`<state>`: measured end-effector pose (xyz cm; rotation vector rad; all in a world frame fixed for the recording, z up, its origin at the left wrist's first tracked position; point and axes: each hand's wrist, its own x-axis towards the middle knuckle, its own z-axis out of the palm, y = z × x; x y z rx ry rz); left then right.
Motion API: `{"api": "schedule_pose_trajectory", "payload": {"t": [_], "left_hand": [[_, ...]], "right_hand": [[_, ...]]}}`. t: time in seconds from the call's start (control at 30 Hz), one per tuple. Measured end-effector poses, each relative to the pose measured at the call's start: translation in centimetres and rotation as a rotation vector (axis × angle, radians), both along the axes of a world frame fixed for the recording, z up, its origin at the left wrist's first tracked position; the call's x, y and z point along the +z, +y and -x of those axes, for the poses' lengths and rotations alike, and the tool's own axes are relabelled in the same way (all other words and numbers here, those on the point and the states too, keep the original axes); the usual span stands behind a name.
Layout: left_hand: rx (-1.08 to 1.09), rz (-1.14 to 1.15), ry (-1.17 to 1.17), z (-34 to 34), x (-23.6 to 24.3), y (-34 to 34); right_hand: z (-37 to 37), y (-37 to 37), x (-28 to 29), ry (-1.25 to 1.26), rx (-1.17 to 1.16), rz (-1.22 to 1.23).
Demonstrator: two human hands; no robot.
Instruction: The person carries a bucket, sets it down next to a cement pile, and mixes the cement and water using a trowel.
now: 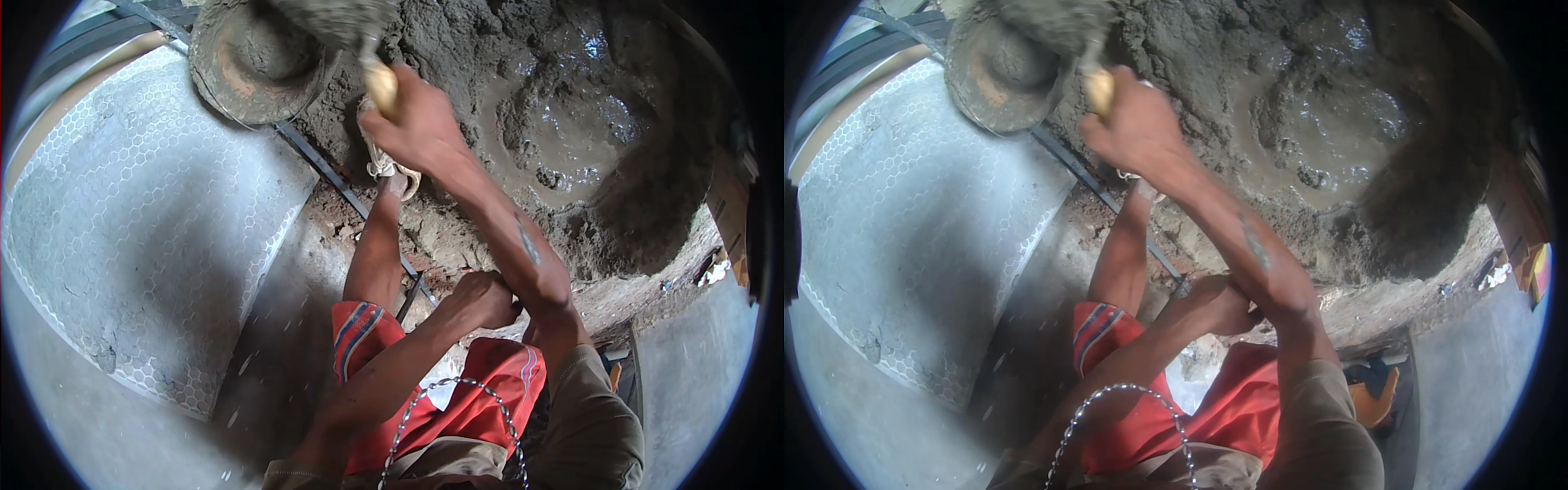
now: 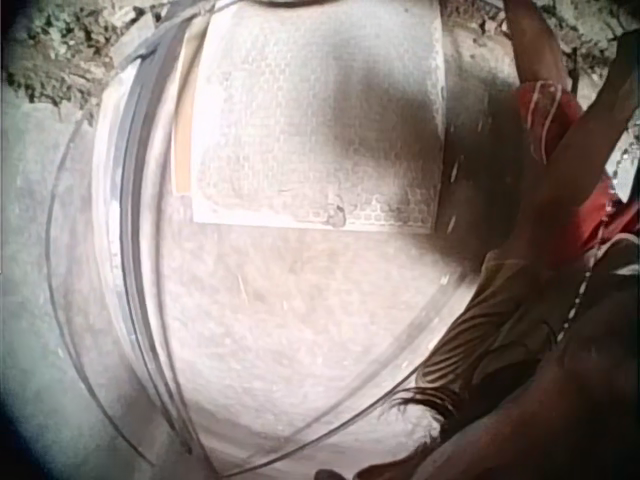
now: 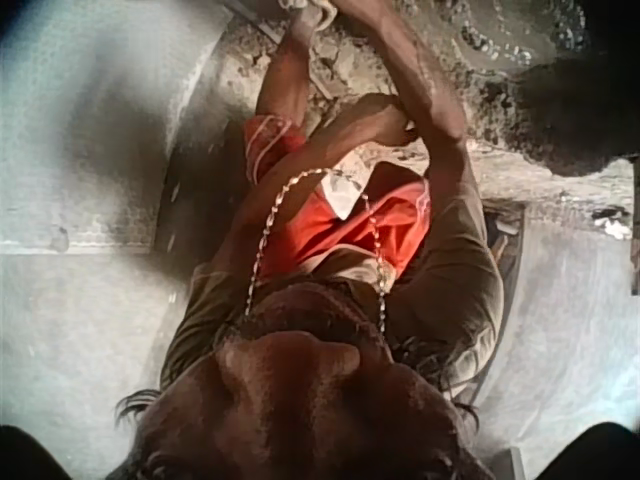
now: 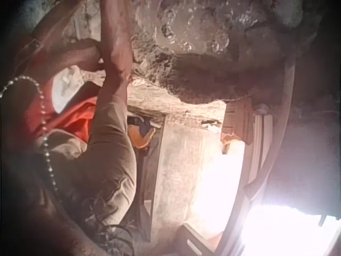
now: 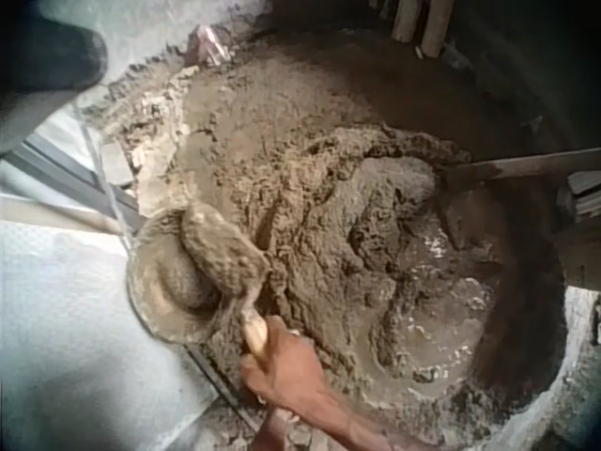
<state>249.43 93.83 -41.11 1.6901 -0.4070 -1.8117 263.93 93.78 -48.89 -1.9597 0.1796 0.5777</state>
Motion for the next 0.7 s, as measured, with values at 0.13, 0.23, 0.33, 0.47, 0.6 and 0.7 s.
{"api": "schedule_pose_trajectory", "payload": {"t": [0.13, 0.23, 0.33, 0.47, 0.6, 0.7], "left_hand": [[-0.077, -0.05, -0.037, 1.0, -1.1, -2.5], [-0.014, 0.172, -0.073, 2.8, -1.7, -2.0], [0.007, 0.019, -0.04, 1.3, -1.1, -1.2], [-0.193, -0.047, 0.103, 0.7, -0.4, -3.0], [-0.127, 0.022, 0.149, 2.3, -1.5, -3.3], [-0.209, -0.006, 0.108, 3.3, -1.7, -3.2]], "right_hand": [[-2.3, 1.8, -1.4, -0.18, 0.139, 0.19], [-1.9, 3.1, -1.9, -0.363, 0.245, 0.331], [1.6, -0.8, -3.3, -0.419, 0.0, 0.101], [9.9, -13.7, -4.7, 0.29, -0.238, 0.212], [25.1, -27.2, -11.4, 0.494, -0.938, 0.291], [34.4, -34.1, -14.2, 0.588, -1.078, 0.37]]}}
